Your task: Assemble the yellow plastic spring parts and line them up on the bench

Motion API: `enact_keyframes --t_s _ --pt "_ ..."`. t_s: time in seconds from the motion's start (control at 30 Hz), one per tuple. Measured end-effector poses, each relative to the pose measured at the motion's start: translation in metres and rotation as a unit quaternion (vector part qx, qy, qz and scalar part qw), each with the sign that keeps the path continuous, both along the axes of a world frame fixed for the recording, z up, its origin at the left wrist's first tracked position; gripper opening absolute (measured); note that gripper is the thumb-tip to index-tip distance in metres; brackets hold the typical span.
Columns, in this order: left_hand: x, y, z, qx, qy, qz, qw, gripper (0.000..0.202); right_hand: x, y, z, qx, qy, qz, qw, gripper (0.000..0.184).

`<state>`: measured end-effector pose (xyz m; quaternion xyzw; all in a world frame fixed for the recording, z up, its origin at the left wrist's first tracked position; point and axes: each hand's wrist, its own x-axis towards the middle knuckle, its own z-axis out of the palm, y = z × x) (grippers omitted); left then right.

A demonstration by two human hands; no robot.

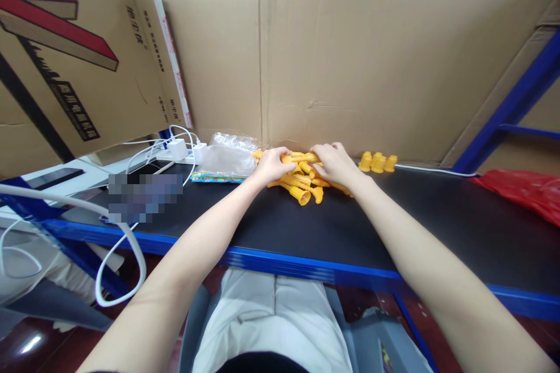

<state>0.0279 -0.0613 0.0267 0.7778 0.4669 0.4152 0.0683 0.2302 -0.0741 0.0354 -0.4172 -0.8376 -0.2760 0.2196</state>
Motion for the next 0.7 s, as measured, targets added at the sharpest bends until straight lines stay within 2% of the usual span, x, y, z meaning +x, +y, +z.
enact_keyframes --t_s 0.2,0.5,0.7 --pt "-0.0023 0.0039 -0.0019 0.008 0.020 0.016 1.000 0.029 -0.0022 0.0007 -0.0012 -0.036 -0.009 0.002 0.999 0.028" --pt "-0.0026 0.0027 -0.0013 0.026 0.020 0.007 0.999 0.029 -0.0033 -0.0039 0.0042 0.026 0.007 0.018 0.999 0.020" --pt "-0.0009 0.0024 -0.0002 0.006 0.004 -0.002 1.000 0.028 -0.0060 -0.0063 0.0082 0.031 0.017 -0.007 0.999 0.018"
